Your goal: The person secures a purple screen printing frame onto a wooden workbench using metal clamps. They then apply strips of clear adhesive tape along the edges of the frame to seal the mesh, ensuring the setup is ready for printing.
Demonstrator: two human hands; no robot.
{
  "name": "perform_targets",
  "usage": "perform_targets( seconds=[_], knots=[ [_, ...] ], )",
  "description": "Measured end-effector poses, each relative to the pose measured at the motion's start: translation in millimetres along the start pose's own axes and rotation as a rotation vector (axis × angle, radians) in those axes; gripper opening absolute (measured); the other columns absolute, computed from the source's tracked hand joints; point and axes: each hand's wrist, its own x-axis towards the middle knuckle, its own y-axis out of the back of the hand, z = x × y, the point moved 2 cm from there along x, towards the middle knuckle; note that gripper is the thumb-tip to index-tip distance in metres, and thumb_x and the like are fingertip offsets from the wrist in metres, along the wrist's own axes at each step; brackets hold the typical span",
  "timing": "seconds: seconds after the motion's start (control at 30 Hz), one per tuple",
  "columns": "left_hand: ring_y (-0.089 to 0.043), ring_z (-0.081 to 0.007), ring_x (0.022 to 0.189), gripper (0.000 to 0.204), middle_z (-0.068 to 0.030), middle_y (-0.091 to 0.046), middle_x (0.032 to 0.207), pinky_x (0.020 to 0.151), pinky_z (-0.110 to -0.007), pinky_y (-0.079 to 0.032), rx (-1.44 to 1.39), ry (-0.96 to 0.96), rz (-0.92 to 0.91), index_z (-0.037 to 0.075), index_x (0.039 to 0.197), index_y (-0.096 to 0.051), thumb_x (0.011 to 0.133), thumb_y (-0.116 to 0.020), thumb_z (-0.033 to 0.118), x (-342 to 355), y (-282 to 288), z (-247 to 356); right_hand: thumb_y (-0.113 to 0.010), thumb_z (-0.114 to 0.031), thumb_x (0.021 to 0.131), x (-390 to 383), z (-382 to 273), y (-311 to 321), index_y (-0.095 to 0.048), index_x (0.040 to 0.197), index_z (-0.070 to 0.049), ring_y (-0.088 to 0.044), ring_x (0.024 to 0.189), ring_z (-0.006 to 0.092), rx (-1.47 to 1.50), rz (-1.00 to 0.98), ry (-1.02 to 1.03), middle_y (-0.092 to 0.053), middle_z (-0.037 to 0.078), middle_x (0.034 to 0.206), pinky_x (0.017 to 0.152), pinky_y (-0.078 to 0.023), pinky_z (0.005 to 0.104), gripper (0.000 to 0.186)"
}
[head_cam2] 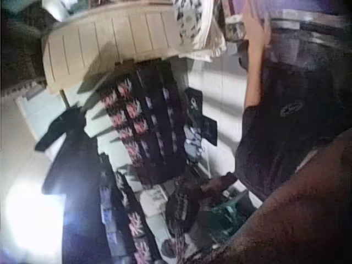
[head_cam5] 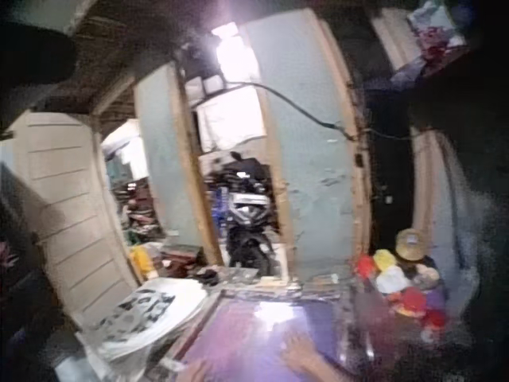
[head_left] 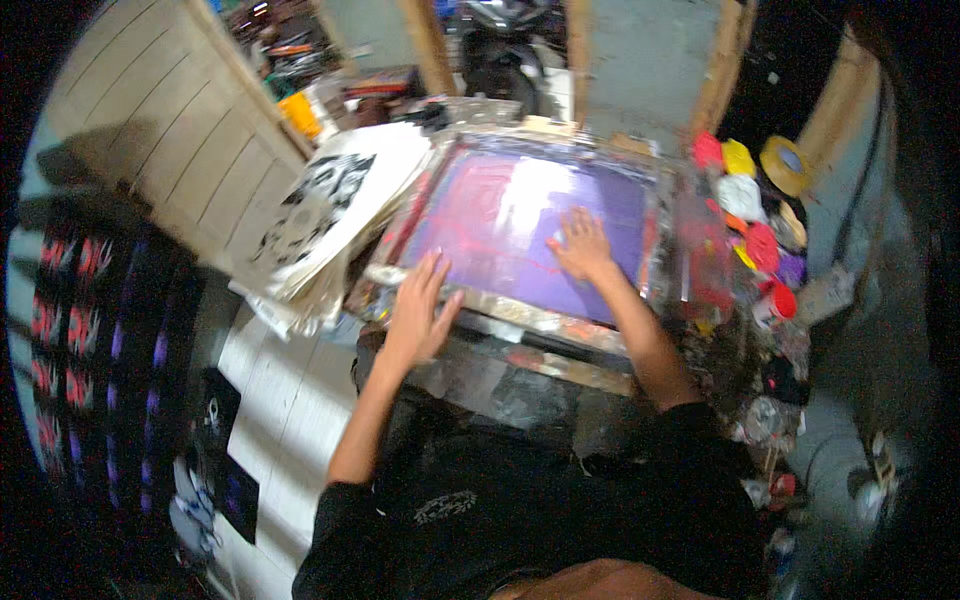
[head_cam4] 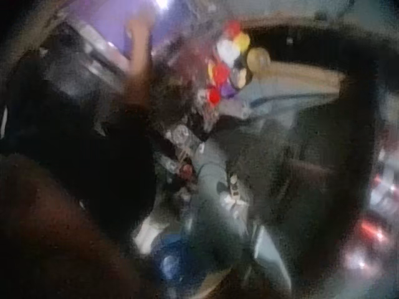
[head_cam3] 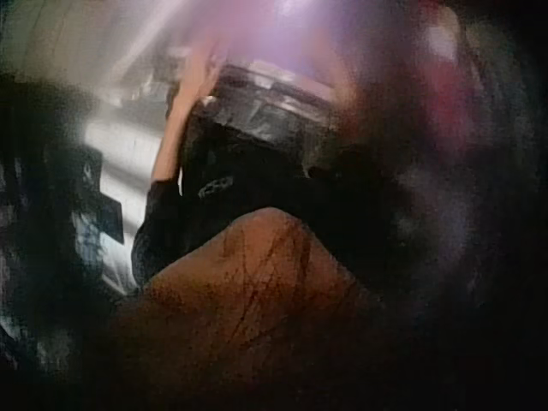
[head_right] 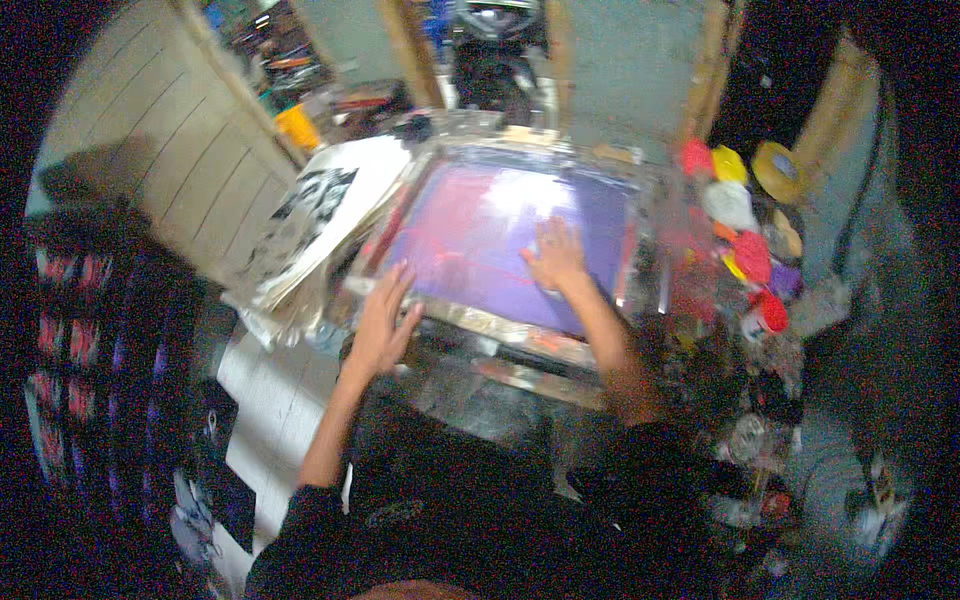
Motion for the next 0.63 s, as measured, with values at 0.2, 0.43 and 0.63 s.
perform_targets(
  seconds=[0.2,0.43,0.63],
  knots=[
    [-0.045,-0.0404,0.127,0.053,-0.0237,-0.046,0.141,0.11,-0.048,-0.033,-0.096,0.506,0.225,-0.002,0.132,-0.051,0.095,-0.057,0.035,-207,30,-26,-0.042,-0.053,0.097,5,-28,29,-0.056,0.13,0.004,-0.042,0.134,0.0426,-0.233,0.115,0.143,-0.048,0.029,0.139,0.115,-0.026,0.051,0.067],
    [0.0,-0.0542,0.145,0.145,-0.0387,0.004,0.155,0.116,-0.062,-0.013,-0.557,1.357,-0.098,0.006,0.153,0.015,0.063,-0.071,0.08,-328,-37,-76,-0.031,-0.047,0.104,62,-53,-17,-0.025,0.153,-0.001,-0.02,0.147,0.0359,-0.06,0.059,0.251,-0.023,0.021,0.158,0.12,-0.015,0.0468,0.068],
    [-0.004,-0.0542,0.144,0.157,-0.0421,0.003,0.152,0.117,-0.06,-0.012,-0.578,1.472,-0.014,0.007,0.15,0.024,0.055,-0.082,0.071,-337,-44,-105,-0.03,-0.052,0.103,94,-27,-28,-0.021,0.154,-0.004,-0.017,0.148,0.0358,-0.11,0.034,0.279,-0.019,0.02,0.16,0.12,-0.013,0.0473,0.071]
  ],
)
